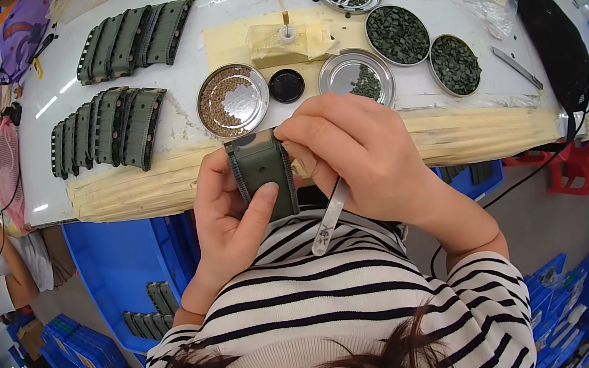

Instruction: Applying adhesive to small green plastic toy tank parts using a precision applicator tool at a factory workbench.

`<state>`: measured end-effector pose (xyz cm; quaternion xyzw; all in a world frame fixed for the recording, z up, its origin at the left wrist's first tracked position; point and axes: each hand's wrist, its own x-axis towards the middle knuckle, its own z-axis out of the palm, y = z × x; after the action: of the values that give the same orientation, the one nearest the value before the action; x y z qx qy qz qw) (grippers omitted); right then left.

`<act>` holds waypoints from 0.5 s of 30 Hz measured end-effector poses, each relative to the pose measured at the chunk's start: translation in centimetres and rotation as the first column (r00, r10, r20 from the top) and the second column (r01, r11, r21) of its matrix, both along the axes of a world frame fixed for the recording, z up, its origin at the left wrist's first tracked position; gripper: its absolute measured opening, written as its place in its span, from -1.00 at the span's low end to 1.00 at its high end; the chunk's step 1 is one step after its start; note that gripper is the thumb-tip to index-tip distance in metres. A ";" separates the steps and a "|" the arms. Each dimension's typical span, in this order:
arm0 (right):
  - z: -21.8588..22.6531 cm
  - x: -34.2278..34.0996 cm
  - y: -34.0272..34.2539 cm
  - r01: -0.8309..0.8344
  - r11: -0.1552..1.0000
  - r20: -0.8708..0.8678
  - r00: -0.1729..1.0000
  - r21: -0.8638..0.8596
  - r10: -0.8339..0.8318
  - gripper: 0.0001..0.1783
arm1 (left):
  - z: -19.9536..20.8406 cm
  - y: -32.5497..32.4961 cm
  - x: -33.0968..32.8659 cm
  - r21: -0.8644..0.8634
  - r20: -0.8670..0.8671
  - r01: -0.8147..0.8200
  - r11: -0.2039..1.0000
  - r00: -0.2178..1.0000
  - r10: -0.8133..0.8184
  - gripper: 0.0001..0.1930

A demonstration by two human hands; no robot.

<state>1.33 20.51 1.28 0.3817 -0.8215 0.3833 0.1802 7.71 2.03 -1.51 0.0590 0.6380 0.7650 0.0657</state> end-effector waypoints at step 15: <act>-0.5 0.4 0.5 -0.014 0.997 0.056 0.998 -0.070 0.018 -0.70 | -0.1 0.2 0.3 0.130 0.057 0.008 0.991 0.998 -0.015 -0.60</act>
<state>1.73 21.04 0.80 0.3707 -0.8094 0.4237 0.1670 8.02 2.25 -1.65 0.0446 0.5844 0.8058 0.0846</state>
